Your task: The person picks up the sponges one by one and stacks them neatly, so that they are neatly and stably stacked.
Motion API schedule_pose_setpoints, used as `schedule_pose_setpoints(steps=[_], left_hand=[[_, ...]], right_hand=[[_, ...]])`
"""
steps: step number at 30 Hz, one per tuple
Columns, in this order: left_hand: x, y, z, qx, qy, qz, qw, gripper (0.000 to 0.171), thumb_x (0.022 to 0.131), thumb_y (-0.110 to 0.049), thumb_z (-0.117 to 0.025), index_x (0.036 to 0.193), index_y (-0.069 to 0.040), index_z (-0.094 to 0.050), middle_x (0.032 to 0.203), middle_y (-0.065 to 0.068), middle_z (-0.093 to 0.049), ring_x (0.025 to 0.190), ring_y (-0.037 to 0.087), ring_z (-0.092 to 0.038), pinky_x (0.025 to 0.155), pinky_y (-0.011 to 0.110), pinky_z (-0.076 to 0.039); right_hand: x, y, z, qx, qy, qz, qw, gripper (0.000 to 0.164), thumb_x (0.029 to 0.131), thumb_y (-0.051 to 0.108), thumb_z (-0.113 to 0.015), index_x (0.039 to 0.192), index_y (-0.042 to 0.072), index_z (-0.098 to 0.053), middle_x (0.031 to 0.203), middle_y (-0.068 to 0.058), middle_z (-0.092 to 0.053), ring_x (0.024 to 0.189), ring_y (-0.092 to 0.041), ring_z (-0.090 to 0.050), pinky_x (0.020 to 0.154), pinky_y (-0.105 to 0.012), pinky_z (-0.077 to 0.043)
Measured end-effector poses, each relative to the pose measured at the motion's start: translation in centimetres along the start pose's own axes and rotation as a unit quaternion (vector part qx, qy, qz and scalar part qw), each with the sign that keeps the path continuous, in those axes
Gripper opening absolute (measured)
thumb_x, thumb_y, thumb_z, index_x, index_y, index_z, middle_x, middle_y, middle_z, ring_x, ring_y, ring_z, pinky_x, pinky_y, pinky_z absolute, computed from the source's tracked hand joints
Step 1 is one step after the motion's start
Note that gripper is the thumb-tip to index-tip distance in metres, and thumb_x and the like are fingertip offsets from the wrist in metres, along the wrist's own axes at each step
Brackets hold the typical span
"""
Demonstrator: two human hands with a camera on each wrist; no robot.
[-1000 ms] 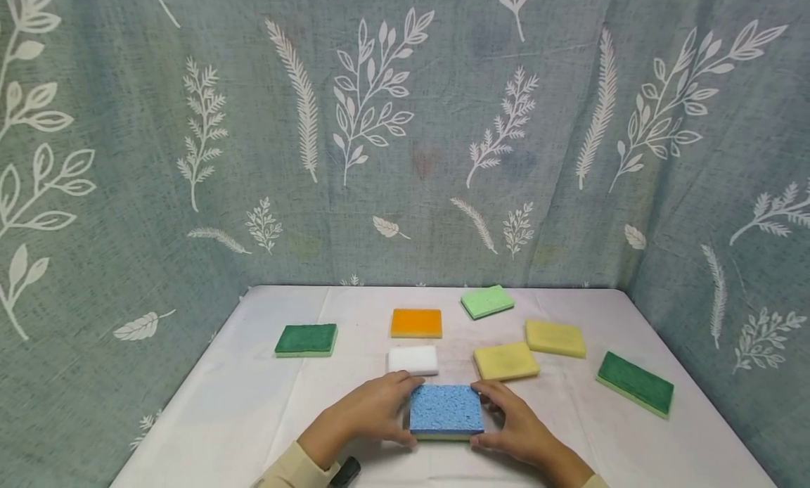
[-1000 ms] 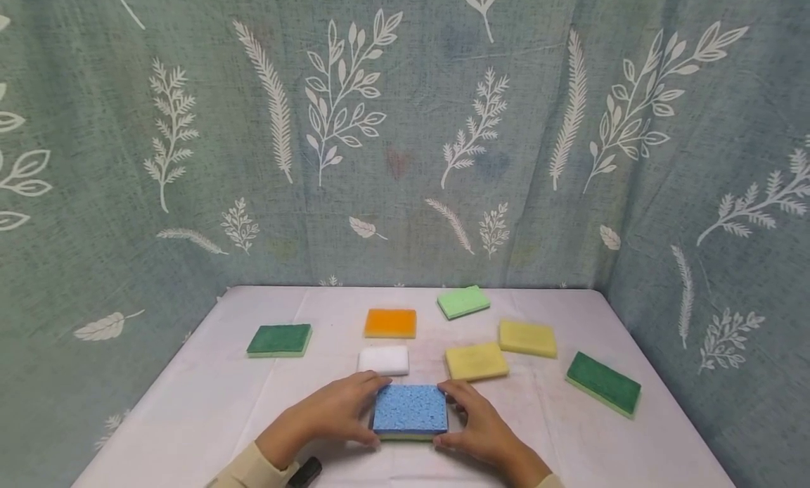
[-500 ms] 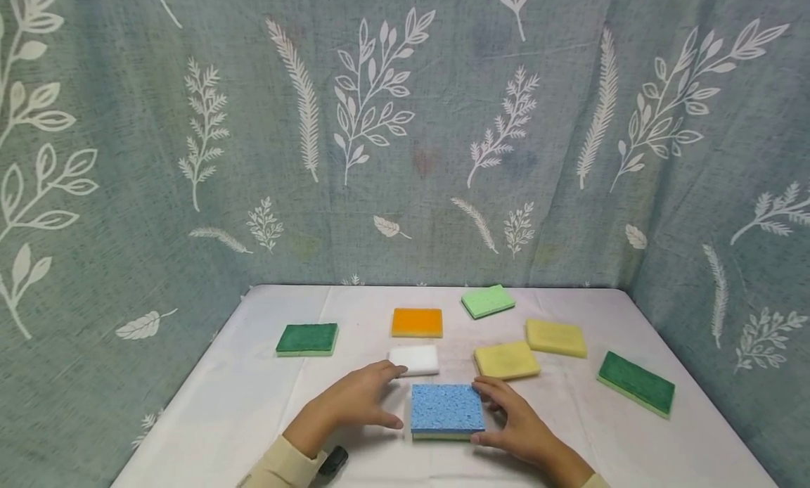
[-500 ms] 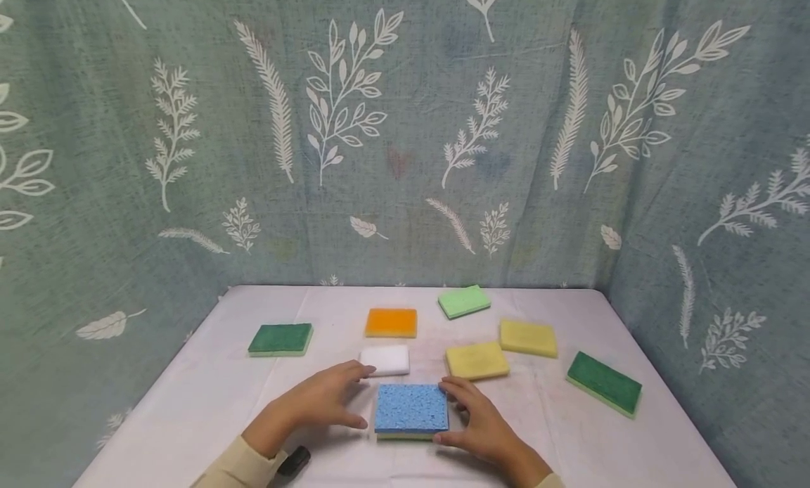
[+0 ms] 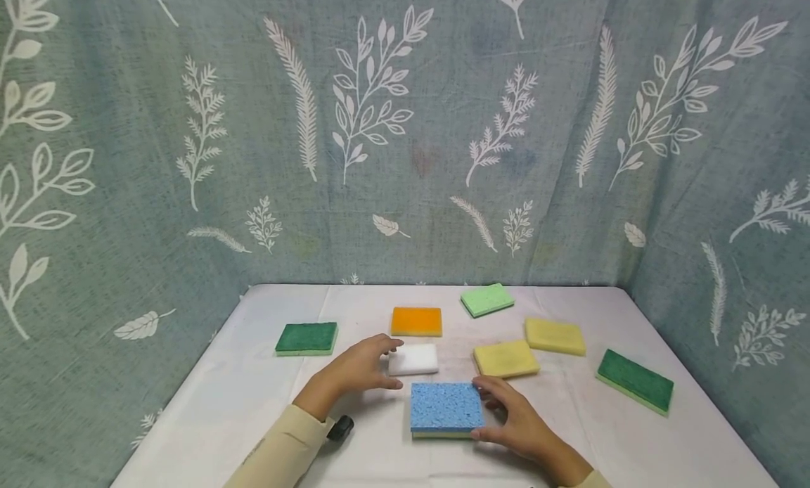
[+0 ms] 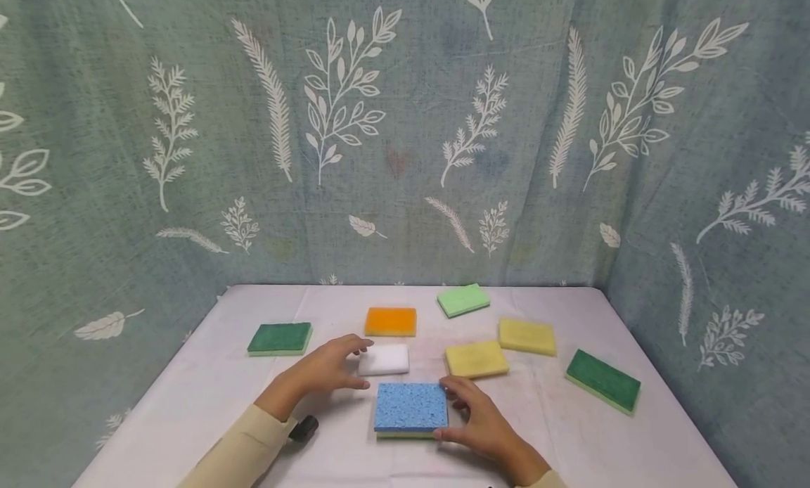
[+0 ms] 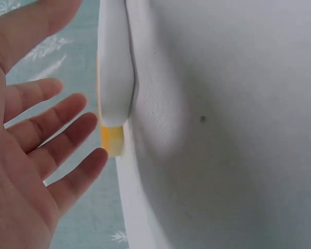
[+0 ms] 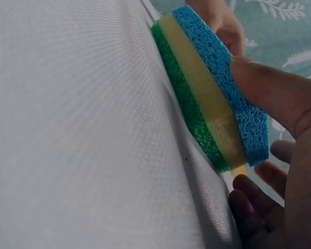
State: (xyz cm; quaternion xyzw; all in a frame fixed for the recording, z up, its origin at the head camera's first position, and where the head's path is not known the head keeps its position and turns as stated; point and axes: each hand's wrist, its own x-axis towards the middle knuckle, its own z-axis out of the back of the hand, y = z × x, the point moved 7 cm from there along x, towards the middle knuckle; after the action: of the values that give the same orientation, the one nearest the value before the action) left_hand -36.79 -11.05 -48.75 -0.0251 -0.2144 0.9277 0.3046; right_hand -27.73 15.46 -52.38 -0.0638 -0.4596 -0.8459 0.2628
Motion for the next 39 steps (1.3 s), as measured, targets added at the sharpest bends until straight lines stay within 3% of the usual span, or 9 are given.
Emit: schedule_pose_setpoints(steps=[7, 18, 26, 39], left_hand=[[1.9, 1.1, -0.2, -0.006, -0.004, 0.013, 0.9999, 0.078, 0.071, -0.043, -0.086, 0.135, -0.008, -0.056, 0.123, 0.005, -0.060, 0.114, 0.022, -0.055, 0.100, 0.044, -0.043], [3.0, 3.0, -0.6, -0.019, 0.011, 0.057, 0.9982, 0.084, 0.064, -0.045, -0.089, 0.134, -0.009, -0.057, 0.119, 0.003, -0.058, 0.108, 0.020, -0.054, 0.099, 0.044, -0.044], [3.1, 3.3, -1.4, -0.034, 0.036, 0.069, 0.9964, 0.085, 0.061, -0.045, -0.090, 0.134, -0.013, -0.058, 0.113, -0.003, -0.057, 0.100, 0.015, -0.052, 0.096, 0.041, -0.045], [2.6, 3.0, -0.9, -0.051, 0.018, 0.052, 0.9972, 0.072, 0.064, -0.036, -0.091, 0.125, -0.010, -0.062, 0.108, -0.003, -0.059, 0.097, 0.015, -0.054, 0.091, 0.039, -0.046]], right_hand=[[0.0, -0.3, 0.0, -0.002, 0.004, -0.014, 1.000, 0.084, 0.069, 0.042, -0.086, 0.136, 0.003, -0.052, 0.124, 0.000, -0.055, 0.101, -0.018, -0.059, 0.092, -0.033, -0.049], [0.0, -0.2, 0.2, -0.023, 0.000, -0.006, 1.000, 0.082, 0.070, 0.042, -0.085, 0.135, 0.003, -0.053, 0.125, 0.001, -0.055, 0.100, -0.017, -0.059, 0.091, -0.033, -0.049], [-0.1, -0.4, 0.0, -0.020, 0.005, -0.015, 1.000, 0.081, 0.071, 0.045, -0.084, 0.136, 0.007, -0.053, 0.126, 0.000, -0.055, 0.101, -0.017, -0.059, 0.092, -0.034, -0.049], [-0.1, -0.1, -0.1, -0.006, 0.011, -0.020, 1.000, 0.076, 0.076, 0.042, -0.082, 0.136, 0.008, -0.052, 0.127, 0.000, -0.054, 0.103, -0.020, -0.059, 0.092, -0.034, -0.048]])
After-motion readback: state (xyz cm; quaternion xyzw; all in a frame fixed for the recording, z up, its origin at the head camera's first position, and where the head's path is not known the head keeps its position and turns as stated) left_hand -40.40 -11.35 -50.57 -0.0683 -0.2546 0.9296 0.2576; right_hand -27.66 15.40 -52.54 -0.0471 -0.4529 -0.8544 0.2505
